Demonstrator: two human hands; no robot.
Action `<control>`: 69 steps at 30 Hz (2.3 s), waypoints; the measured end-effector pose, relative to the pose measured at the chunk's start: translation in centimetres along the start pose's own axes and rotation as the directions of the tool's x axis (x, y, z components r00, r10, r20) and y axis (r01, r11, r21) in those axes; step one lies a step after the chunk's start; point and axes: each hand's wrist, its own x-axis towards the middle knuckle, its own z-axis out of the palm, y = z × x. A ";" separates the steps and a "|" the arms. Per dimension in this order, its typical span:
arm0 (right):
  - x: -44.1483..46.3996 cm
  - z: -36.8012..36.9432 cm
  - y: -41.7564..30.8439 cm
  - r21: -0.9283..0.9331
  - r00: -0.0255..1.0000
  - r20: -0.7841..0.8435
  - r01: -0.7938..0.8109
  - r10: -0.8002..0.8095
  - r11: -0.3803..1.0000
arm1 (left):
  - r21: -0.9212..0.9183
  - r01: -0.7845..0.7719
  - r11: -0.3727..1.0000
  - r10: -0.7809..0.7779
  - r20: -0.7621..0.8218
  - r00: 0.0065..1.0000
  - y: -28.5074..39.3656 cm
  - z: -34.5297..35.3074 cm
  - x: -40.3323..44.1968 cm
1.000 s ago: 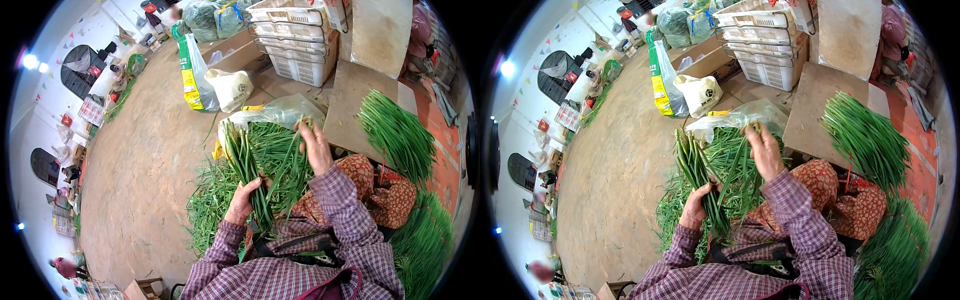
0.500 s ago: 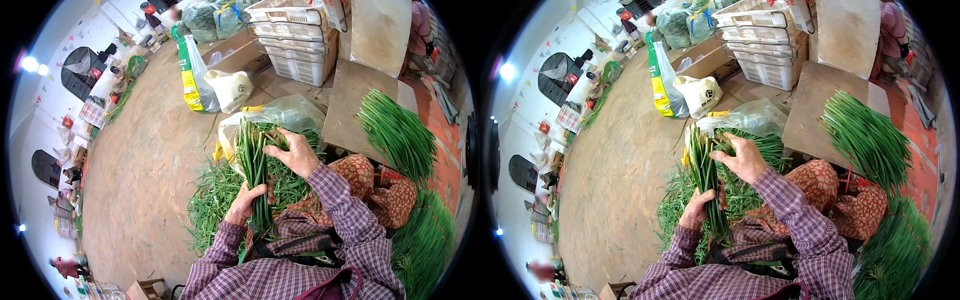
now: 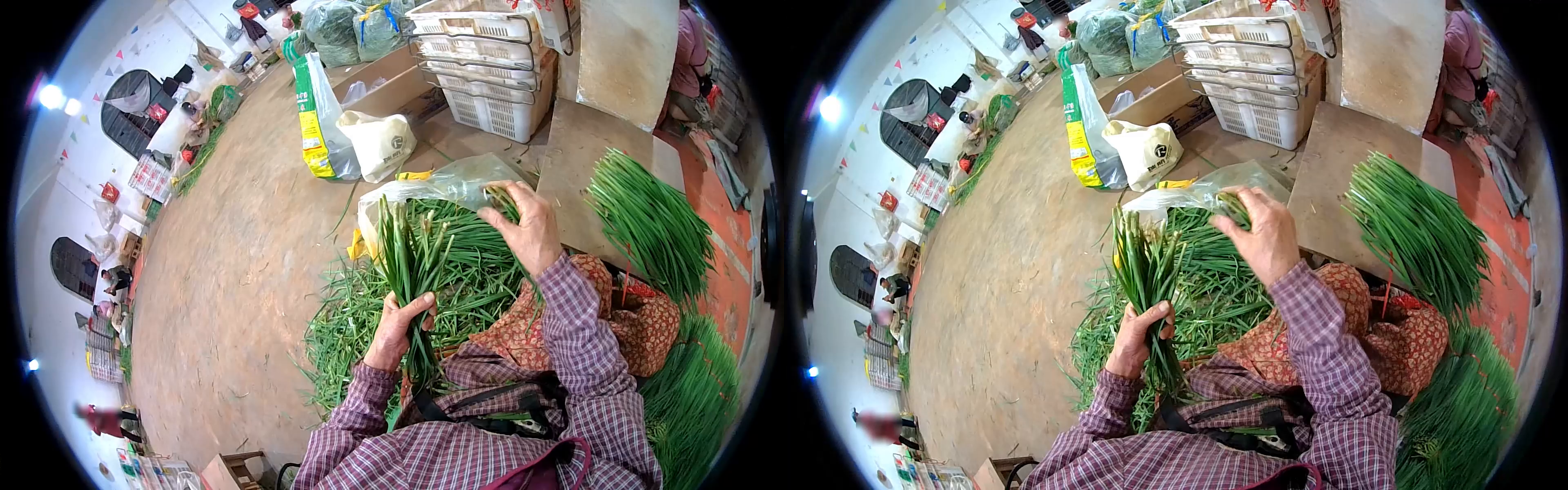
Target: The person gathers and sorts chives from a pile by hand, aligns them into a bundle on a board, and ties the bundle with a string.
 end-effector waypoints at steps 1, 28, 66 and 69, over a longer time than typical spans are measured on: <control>-0.1 0.2 -0.9 0.085 0.999 0.019 -0.029 0.028 0.996 | -0.002 0.001 1.000 -0.001 0.000 1.000 -0.1 0.3 0.0; -1.3 1.5 -1.6 -0.083 0.978 0.176 -0.098 0.111 0.992 | 0.040 -0.107 0.993 0.112 -0.152 0.982 -0.1 -1.1 0.6; -0.7 1.0 4.9 -0.408 0.959 0.130 -0.178 0.250 0.895 | 0.139 -0.141 0.980 0.173 -0.249 0.953 1.0 -3.1 -0.9; -1.4 1.3 5.1 -0.419 0.923 0.209 -0.213 0.322 0.883 | 0.105 -0.130 0.986 0.149 -0.199 0.969 0.9 -3.1 -0.9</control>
